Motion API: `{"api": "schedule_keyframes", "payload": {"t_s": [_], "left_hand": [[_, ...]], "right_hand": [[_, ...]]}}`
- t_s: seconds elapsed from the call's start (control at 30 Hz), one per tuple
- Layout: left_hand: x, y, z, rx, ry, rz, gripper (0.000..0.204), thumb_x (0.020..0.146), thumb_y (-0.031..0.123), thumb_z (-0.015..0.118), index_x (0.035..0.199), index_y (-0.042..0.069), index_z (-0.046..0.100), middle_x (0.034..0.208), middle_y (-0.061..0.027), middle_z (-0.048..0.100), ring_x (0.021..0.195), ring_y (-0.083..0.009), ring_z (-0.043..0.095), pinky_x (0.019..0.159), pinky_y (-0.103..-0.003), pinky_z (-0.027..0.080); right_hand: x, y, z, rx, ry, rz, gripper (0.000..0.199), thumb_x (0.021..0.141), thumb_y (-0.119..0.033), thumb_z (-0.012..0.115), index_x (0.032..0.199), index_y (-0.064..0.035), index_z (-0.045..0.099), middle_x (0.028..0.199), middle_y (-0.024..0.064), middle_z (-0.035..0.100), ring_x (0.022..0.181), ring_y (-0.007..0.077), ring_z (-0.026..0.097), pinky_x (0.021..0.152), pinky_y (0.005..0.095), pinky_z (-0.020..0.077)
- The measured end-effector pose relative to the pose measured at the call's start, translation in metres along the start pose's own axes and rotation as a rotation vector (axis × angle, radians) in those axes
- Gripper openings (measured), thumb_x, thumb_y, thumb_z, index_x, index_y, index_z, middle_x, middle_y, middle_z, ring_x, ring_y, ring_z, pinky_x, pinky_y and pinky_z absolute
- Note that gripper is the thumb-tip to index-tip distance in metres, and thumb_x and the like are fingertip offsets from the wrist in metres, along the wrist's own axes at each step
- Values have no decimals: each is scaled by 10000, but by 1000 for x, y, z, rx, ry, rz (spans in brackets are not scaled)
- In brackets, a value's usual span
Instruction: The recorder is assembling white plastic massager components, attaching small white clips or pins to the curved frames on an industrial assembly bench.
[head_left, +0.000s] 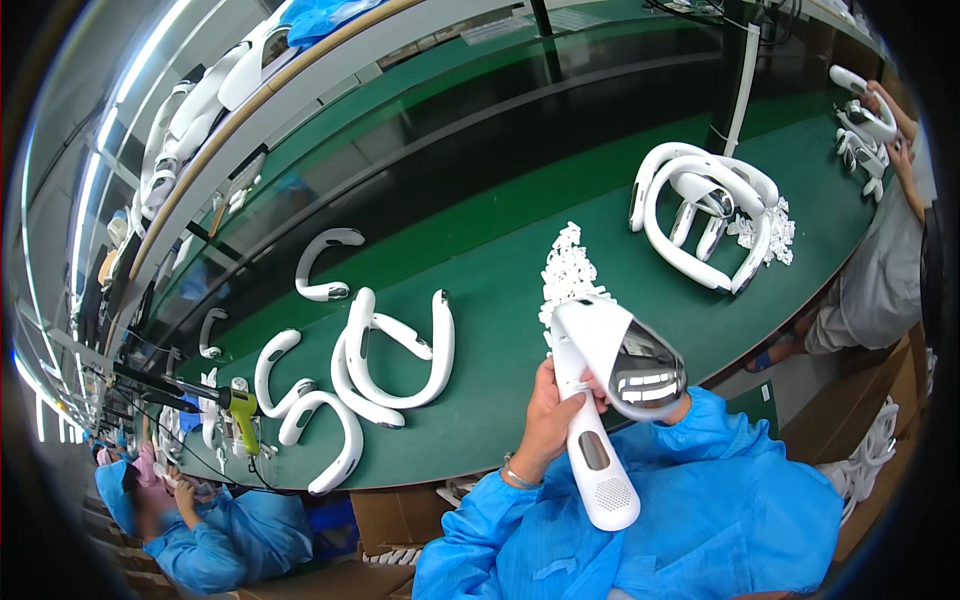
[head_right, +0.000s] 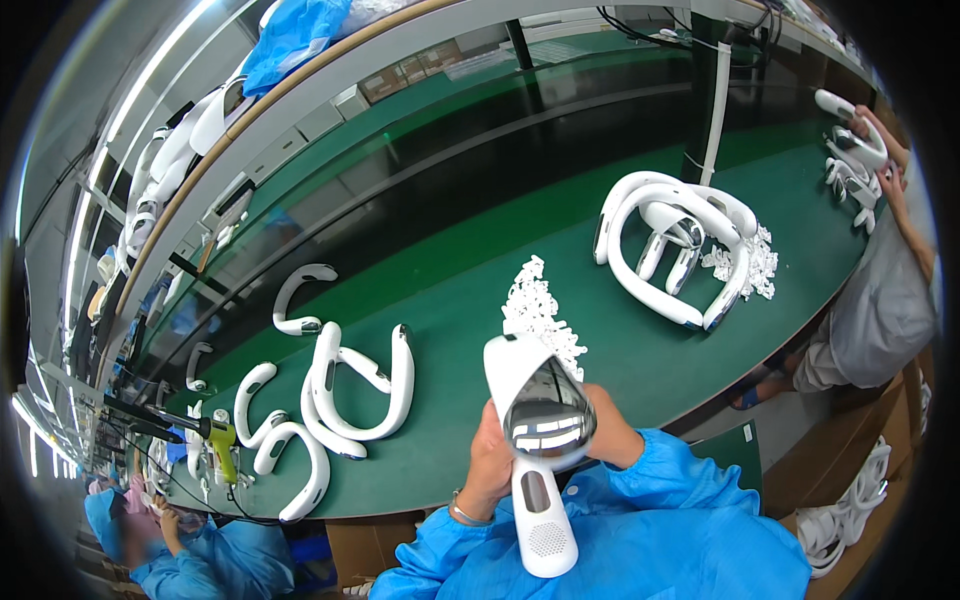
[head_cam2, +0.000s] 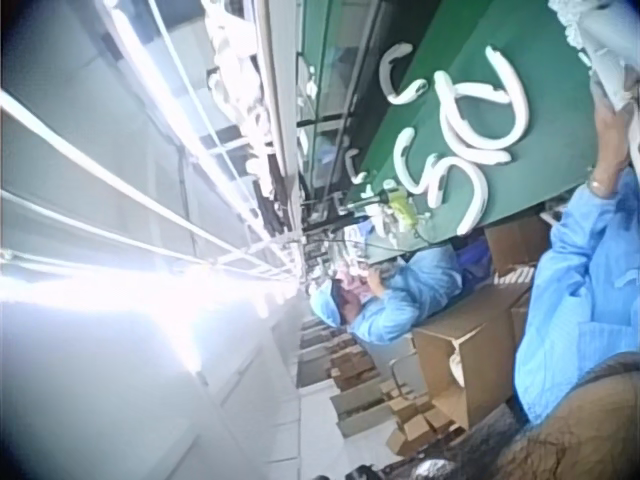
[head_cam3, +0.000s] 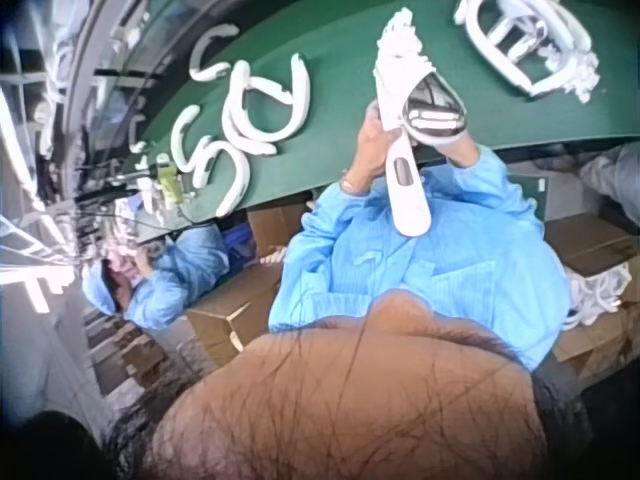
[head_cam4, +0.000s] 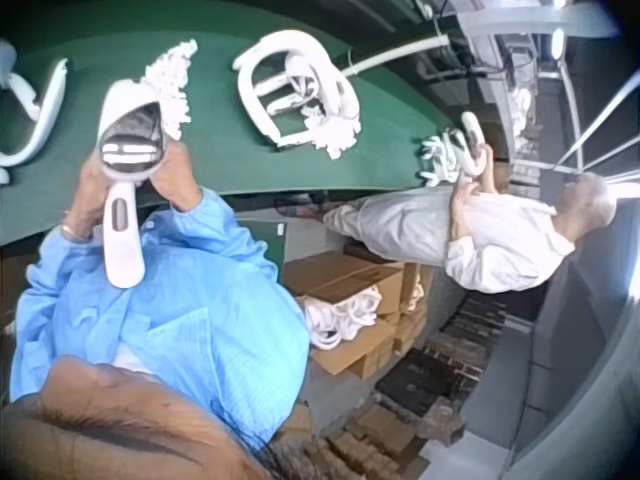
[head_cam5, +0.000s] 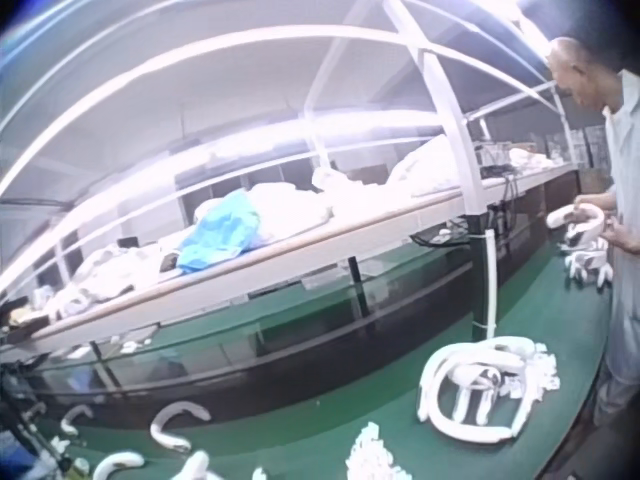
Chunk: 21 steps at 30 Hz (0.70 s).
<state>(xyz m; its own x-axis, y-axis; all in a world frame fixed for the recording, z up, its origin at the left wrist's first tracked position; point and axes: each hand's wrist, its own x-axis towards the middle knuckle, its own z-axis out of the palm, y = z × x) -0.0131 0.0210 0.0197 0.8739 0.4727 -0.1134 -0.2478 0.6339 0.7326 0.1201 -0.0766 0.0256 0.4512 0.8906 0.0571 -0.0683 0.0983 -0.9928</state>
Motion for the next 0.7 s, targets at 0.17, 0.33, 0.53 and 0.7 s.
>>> {"api": "schedule_keyframes", "payload": {"t_s": [0.17,0.33,0.53,0.7], "left_hand": [[-14,-1,10,83,132,-69,591,833,-64,501,1369,2,261,1251,-135,504,1124,-193,539,934,-321,459],[-16,-12,7,102,62,35,576,837,-51,461,1374,-3,258,1208,-122,510,1071,-178,550,900,-311,476],[-19,-5,6,72,87,60,475,929,51,401,1382,-2,270,1169,-99,521,979,-135,552,832,-272,476],[-24,-12,-5,320,138,172,407,963,108,417,1340,-32,357,1162,-92,545,1032,-112,526,880,-255,433]], "right_hand": [[-6,-27,12,-77,-39,-45,259,770,-36,677,1025,-16,640,935,88,632,842,192,618,726,261,491],[-13,-24,10,102,40,113,246,813,-47,635,1053,4,615,957,89,648,856,150,621,712,259,500],[-4,-28,14,-34,-12,9,255,835,-64,612,1079,4,587,940,78,647,856,119,610,726,249,495],[0,-23,24,-148,68,176,266,831,-73,615,1081,12,582,980,91,639,902,130,602,752,259,490]]}}
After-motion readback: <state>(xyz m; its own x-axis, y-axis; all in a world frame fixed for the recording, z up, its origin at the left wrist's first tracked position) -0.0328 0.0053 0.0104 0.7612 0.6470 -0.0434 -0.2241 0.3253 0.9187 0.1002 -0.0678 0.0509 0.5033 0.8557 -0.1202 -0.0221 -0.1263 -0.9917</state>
